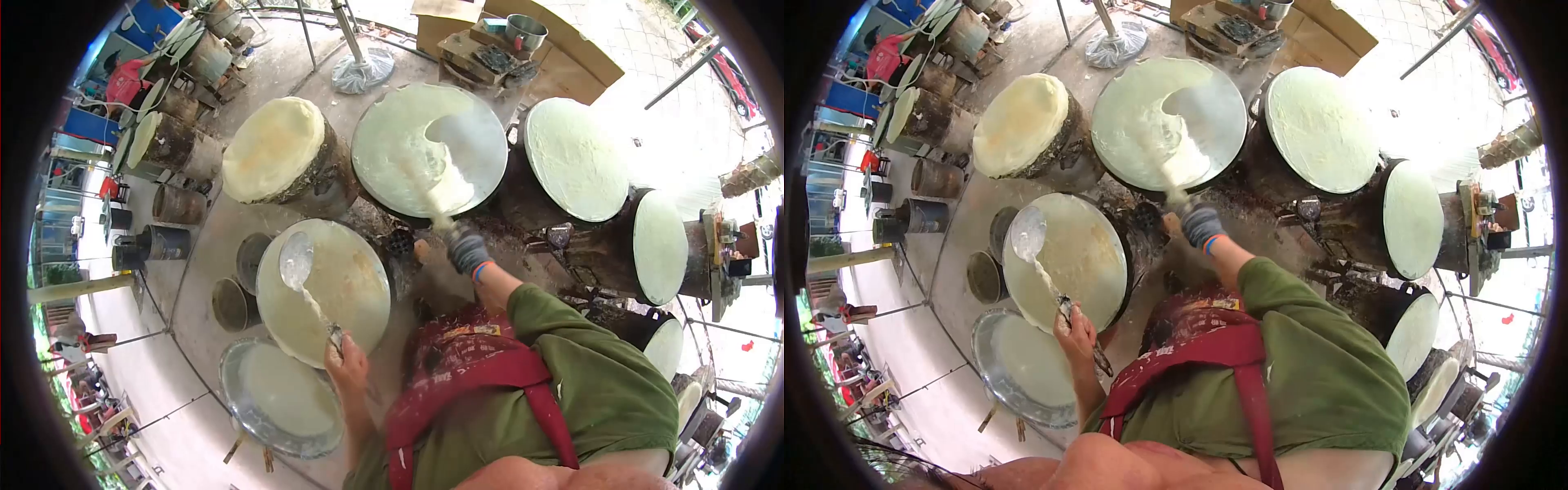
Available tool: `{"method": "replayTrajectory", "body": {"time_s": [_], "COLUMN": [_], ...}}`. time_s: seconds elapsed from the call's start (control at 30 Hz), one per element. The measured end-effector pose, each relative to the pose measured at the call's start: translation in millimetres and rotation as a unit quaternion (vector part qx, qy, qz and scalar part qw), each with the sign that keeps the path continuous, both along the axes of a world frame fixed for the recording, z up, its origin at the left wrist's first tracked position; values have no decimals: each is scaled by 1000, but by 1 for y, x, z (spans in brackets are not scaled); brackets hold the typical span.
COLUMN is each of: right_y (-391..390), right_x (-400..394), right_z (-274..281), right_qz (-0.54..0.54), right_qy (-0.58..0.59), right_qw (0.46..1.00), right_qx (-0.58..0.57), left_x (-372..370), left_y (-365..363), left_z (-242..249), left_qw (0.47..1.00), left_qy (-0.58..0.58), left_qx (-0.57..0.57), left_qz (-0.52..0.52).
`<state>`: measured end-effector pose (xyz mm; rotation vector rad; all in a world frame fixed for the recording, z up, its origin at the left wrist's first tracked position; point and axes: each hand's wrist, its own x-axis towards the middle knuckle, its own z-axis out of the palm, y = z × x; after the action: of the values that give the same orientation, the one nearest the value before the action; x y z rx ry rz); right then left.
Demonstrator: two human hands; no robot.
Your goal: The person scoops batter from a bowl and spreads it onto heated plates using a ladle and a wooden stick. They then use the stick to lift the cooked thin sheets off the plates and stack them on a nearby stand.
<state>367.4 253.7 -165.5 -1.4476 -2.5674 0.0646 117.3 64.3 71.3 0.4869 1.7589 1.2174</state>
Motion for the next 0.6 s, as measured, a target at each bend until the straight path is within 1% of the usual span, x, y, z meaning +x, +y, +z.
{"method": "replayTrajectory", "body": {"time_s": [0.03, 0.07, 0.13, 0.2, 0.27, 0.3, 0.33, 0.4, 0.43, 0.47, 0.5, 0.6], "right_y": [-6, -10, 13, 40, 66, 65, 58, 45, 38, 36, 46, 110], "right_x": [0, 2, 34, 77, 102, 106, 107, 114, 122, 127, 140, 173], "right_z": [28, 57, 70, 58, 67, 47, 9, 7, 50, 71, 54, 19], "right_qz": [-110, -215, -259, -285, -317, -248, -178, -120, -133, -146, -167, -171], "right_qy": [77, 151, 189, 221, 276, 269, 261, 214, 178, 141, 165, 227], "right_qw": [985, 939, 916, 898, 837, 877, 911, 936, 933, 927, 936, 945], "right_qx": [-110, -220, -242, -251, -351, -310, -267, -253, -284, -316, -261, -162], "left_x": [7, 14, 32, 50, 70, 79, 90, 111, 117, 122, 127, 139], "left_y": [3, 4, 11, 19, 26, 28, 30, 35, 35, 32, 29, 28], "left_z": [0, 0, 2, 7, 7, 8, 10, 14, 14, 12, 9, 7], "left_qw": [1000, 1000, 1000, 999, 999, 999, 999, 998, 998, 997, 997, 997], "left_qy": [6, 12, 24, 41, 44, 44, 51, 65, 67, 69, 70, 73], "left_qx": [2, 1, 3, 4, 5, 4, -3, -17, -10, -4, 3, 6], "left_qz": [0, 0, 2, 0, 4, 8, 9, 14, 15, 15, 17, 23]}}
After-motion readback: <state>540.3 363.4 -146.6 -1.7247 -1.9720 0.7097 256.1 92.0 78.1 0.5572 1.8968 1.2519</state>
